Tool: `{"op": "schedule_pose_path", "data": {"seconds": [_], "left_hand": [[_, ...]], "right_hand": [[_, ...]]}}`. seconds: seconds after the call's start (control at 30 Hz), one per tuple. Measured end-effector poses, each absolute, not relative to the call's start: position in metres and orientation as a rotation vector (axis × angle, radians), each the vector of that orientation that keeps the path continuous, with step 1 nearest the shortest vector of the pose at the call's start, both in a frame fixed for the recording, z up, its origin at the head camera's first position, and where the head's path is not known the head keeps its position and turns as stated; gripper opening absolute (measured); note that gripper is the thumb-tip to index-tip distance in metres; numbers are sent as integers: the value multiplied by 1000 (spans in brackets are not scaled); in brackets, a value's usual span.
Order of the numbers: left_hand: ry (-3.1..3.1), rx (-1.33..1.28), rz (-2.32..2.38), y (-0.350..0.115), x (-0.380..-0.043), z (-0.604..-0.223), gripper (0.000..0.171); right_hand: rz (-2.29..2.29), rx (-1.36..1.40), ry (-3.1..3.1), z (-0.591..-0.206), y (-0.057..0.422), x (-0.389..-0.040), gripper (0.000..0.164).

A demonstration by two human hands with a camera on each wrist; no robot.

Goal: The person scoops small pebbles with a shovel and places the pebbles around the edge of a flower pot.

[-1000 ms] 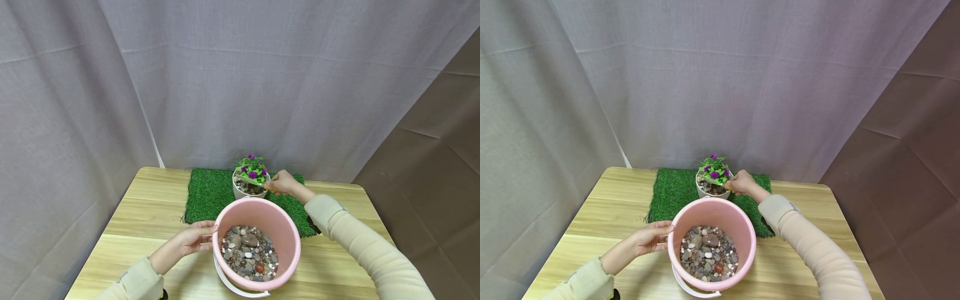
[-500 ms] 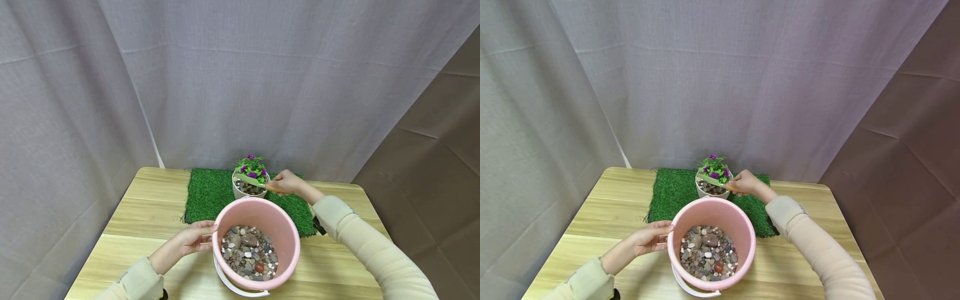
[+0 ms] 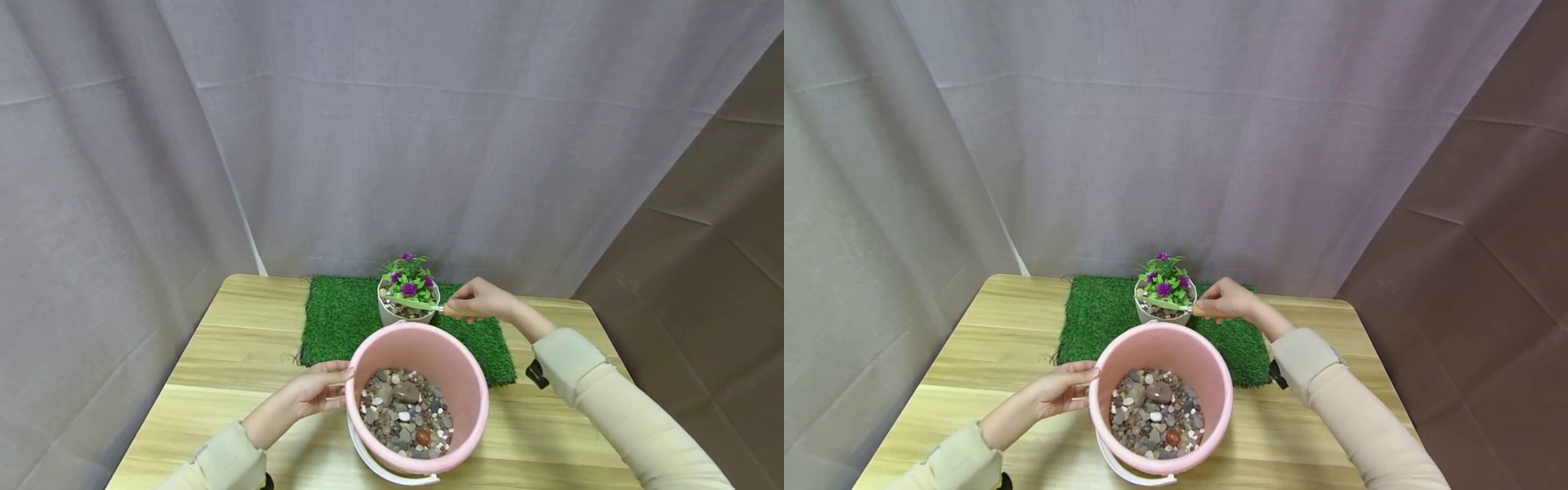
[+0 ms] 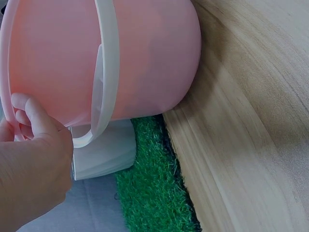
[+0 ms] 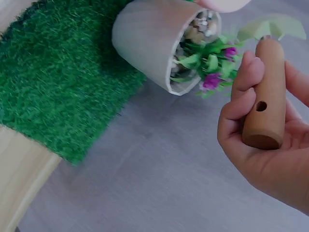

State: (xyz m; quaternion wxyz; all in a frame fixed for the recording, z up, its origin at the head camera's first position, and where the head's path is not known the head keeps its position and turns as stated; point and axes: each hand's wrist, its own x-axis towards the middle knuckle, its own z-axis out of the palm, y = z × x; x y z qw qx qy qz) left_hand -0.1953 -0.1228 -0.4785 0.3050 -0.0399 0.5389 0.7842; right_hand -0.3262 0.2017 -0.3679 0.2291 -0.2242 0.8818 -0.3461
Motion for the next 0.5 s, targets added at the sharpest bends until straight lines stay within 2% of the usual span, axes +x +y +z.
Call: {"op": "schedule_pose_path", "data": {"seconds": [0.23,0.4,0.5], "left_hand": [[1432,-93,2073,-124,-195,-478,34],[1423,-98,2076,-124,-195,-478,33],[1415,-100,2079,-124,-195,-478,30]], "right_hand": [[-851,-926,2425,-353,208,-309,20],[-688,-1101,2457,-354,202,-288,10],[-553,-1178,2516,-361,193,-273,9]]}}
